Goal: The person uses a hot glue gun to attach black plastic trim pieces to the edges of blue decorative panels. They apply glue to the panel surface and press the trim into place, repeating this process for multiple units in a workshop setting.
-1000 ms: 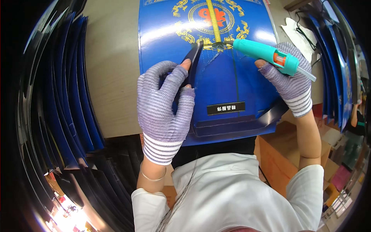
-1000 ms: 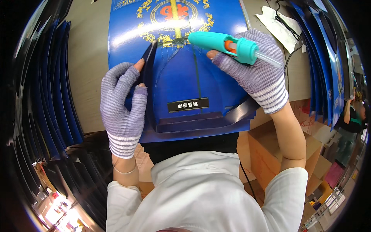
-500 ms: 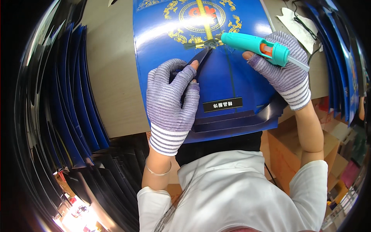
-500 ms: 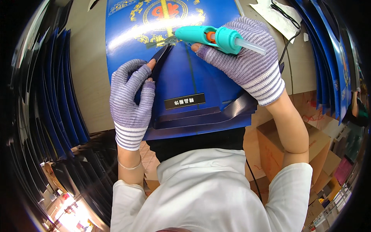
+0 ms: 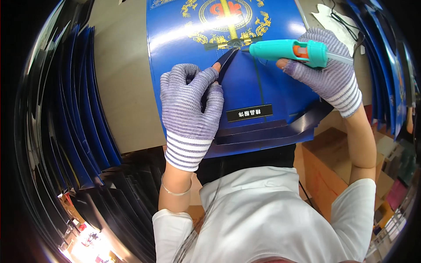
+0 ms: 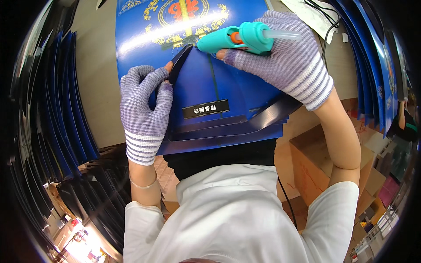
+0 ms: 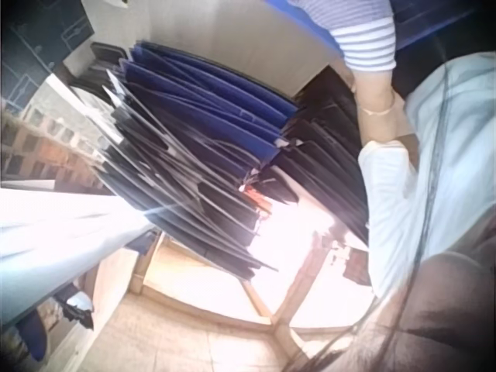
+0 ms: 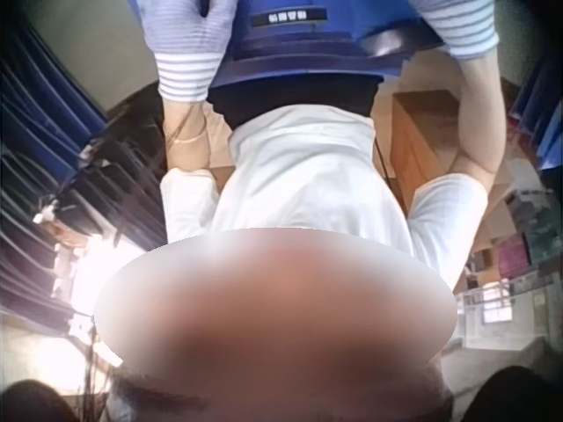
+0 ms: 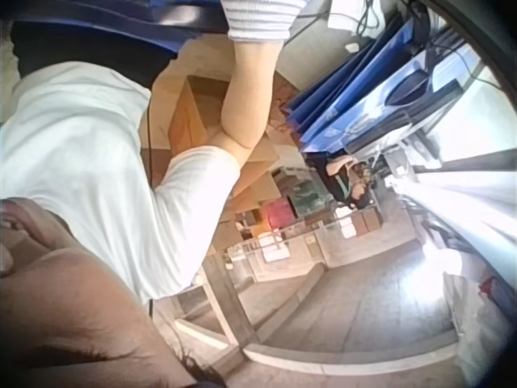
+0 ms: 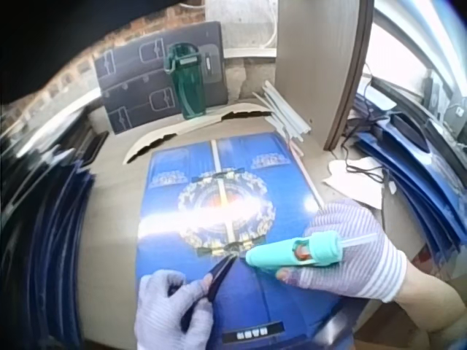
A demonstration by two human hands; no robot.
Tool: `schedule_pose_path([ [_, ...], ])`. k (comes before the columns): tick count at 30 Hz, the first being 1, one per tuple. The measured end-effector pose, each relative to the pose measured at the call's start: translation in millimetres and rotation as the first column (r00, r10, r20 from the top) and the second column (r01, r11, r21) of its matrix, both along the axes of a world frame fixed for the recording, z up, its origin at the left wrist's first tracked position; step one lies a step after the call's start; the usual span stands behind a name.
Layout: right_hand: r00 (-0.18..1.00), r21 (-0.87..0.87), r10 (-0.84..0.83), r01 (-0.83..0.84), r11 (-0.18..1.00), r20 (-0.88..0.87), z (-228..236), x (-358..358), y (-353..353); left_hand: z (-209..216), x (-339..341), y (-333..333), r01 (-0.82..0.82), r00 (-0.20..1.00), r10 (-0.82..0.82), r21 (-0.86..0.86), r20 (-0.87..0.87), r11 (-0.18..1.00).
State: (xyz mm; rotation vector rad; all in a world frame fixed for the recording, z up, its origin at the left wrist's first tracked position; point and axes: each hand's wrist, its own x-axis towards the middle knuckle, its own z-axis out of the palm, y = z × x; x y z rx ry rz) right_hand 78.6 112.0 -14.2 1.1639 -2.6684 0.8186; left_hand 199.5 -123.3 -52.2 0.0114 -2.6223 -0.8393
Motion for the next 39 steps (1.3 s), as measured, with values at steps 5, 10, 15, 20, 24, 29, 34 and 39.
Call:
schedule_pose_path([
  [5, 0.999, 0.042, -0.032, 0.033, 0.999, -0.012, -5, -1, -3, -2, -1, -2, 0.052, 0.998, -0.051, 0.031, -0.022, 0.998],
  [10, 0.992, 0.104, 0.022, -0.009, 0.995, -0.126, -3, -7, -4, 13, -7, -4, 0.152, 0.979, -0.151, 0.003, 0.138, 0.988],
  [15, 0.999, -0.007, 0.035, -0.035, 0.999, -0.027, -4, -11, -7, 5, -14, -5, 0.169, 0.983, -0.171, 0.041, 0.06, 0.985],
  [20, 0.996, 0.019, 0.028, -0.029, 0.999, 0.079, -1, -12, -4, 0, -13, -6, 0.167, 0.985, -0.168, 0.026, 0.041, 0.986],
  [24, 0.978, 0.0, -0.024, 0.025, 1.0, 0.205, 4, -9, 6, 3, -14, -4, 0.152, 0.986, -0.153, 0.011, 0.064, 0.988],
  [29, 0.995, 0.054, 0.034, -0.039, 0.998, 0.093, 6, -13, 9, 1, -14, -4, 0.137, 0.987, -0.14, 0.047, 0.081, 0.989],
  [34, 0.997, -0.001, 0.013, -0.013, 1.0, 0.078, -8, -16, 8, 0, -15, -4, 0.152, 0.987, -0.154, 0.03, 0.051, 0.988],
  [39, 0.997, 0.085, 0.08, -0.078, 0.993, -0.019, 10, -6, 16, -1, -13, -5, 0.147, 0.988, -0.148, 0.023, 0.051, 0.989],
])
